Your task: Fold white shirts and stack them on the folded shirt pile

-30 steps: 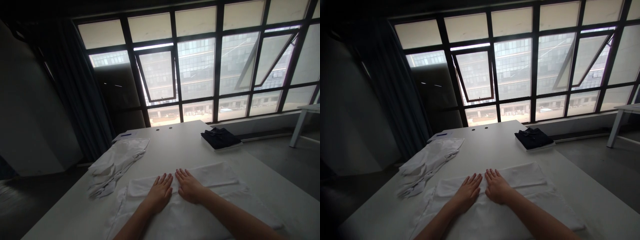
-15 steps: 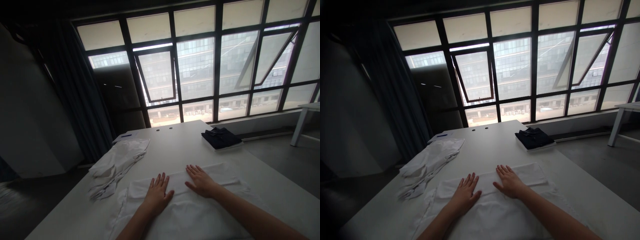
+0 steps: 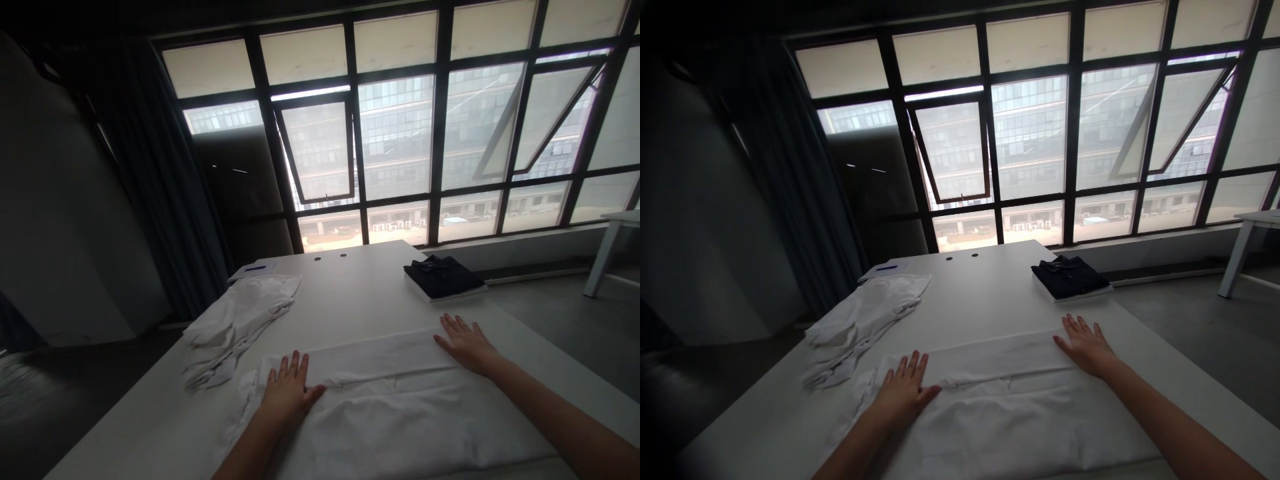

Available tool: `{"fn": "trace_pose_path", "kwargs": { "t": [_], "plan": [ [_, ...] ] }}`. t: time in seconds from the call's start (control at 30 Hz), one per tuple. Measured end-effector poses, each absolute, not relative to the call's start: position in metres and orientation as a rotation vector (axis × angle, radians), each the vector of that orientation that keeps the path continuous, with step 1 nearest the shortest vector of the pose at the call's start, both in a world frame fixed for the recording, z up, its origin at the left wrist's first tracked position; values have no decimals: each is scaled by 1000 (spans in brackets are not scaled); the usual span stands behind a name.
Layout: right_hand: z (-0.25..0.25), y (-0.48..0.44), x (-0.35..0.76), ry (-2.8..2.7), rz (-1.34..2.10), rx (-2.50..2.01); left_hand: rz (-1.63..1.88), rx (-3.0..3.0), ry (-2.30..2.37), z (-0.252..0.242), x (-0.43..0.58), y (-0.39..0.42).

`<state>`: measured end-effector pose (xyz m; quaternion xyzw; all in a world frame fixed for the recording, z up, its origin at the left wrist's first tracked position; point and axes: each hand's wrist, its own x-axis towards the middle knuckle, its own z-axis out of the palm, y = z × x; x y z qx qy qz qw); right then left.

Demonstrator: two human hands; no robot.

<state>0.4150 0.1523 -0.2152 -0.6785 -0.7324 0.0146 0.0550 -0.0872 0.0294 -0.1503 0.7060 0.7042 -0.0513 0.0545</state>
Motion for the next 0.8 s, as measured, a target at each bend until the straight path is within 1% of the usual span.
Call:
{"fn": "trace_pose_path", "kwargs": {
  "t": [0.1, 0.23, 0.3, 0.43, 0.5, 0.57, 0.7, 0.8],
  "plan": [
    [-222, 155, 418, -2154, -23, -2058, -152, 2171, 2059, -139, -82, 27],
    [-227, 154, 424, -2171, -82, -1967, 1, 2328, 1569, -134, -48, 12],
    [-224, 149, 429, -2204, -107, -1957, 82, 2405, 1443, -138, -30, 0],
    [-204, 129, 423, -2253, -163, -2014, 125, 2463, 1456, -147, -11, -13],
    [-191, 112, 405, -2330, -74, -1957, 144, 2484, 1482, -150, -10, -11],
    [-183, 90, 375, -2420, 65, -1789, 174, 2495, 1516, -151, -12, -6],
    [-186, 44, 302, -2509, 269, -1608, 201, 2500, 1595, -150, -13, 6],
    [-194, 24, 268, -2519, 322, -1551, 267, 2522, 1654, -148, -11, 8]
  ]
}}
